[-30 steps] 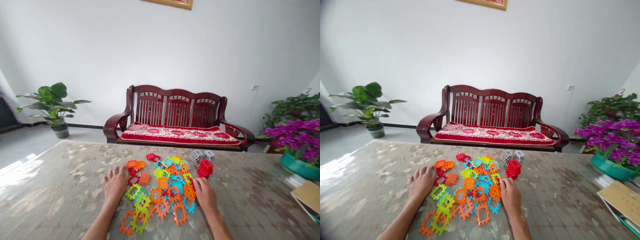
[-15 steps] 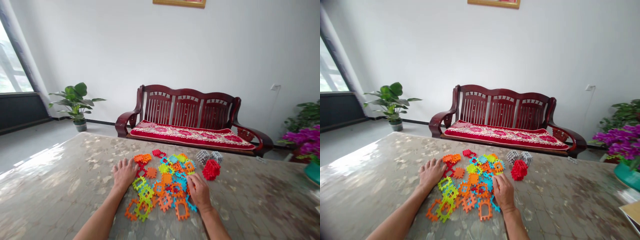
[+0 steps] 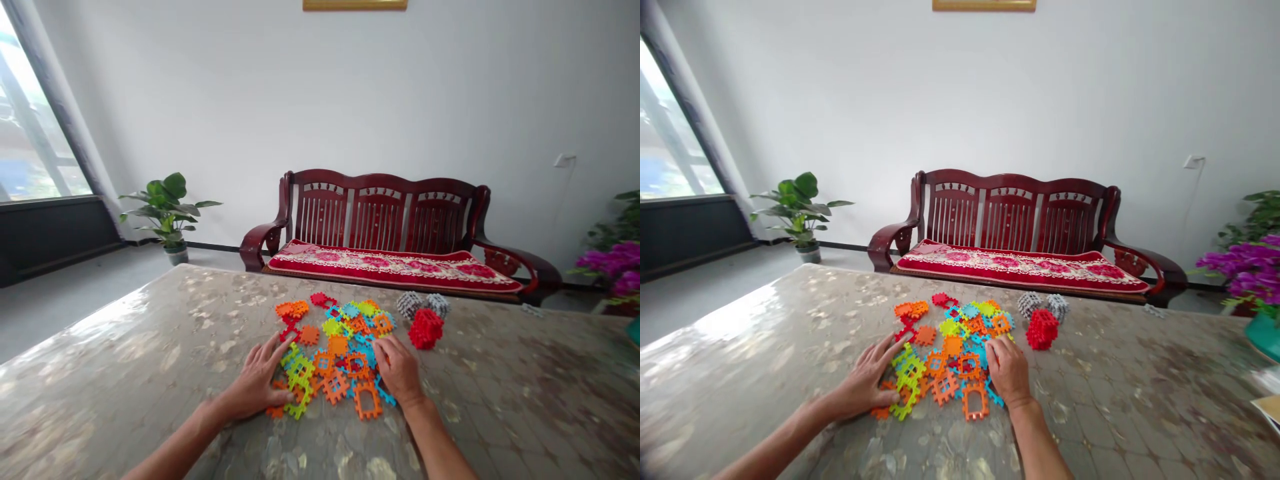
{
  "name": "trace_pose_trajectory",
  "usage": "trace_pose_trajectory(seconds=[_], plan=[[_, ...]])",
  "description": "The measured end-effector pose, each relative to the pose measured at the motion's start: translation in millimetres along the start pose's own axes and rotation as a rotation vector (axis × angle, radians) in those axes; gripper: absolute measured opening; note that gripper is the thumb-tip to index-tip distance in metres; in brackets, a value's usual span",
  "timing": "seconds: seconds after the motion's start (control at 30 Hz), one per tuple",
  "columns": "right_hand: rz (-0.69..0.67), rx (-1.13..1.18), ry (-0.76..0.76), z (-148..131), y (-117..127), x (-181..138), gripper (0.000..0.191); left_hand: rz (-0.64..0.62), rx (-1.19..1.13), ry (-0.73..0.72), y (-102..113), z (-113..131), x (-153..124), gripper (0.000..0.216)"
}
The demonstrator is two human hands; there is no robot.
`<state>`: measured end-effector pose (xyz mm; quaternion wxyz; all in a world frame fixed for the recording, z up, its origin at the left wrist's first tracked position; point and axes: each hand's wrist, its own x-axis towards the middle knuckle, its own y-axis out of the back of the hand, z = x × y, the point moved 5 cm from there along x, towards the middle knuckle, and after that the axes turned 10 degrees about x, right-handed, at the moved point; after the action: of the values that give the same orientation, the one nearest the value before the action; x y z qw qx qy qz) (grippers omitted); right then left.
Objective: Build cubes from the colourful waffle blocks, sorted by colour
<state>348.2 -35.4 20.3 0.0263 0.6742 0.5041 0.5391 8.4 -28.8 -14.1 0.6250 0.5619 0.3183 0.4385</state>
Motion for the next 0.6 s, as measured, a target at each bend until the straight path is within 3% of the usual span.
trace_pose_trajectory(seconds=[0.4, 0.5, 0.6], plan=[[-0.002, 0.044, -0.086, 6, -3, 2, 0.033, 0.19, 0.095, 0.079, 10, 26, 31, 0.064], [0.038, 0.063, -0.108, 9, -2, 2, 0.034, 0.253, 0.118, -0.018, 18, 59, 25, 0.058], [0.041, 0.073, -0.119, 10, -2, 3, 0.034, 0.178, 0.107, -0.278, 21, 111, 17, 0.067]])
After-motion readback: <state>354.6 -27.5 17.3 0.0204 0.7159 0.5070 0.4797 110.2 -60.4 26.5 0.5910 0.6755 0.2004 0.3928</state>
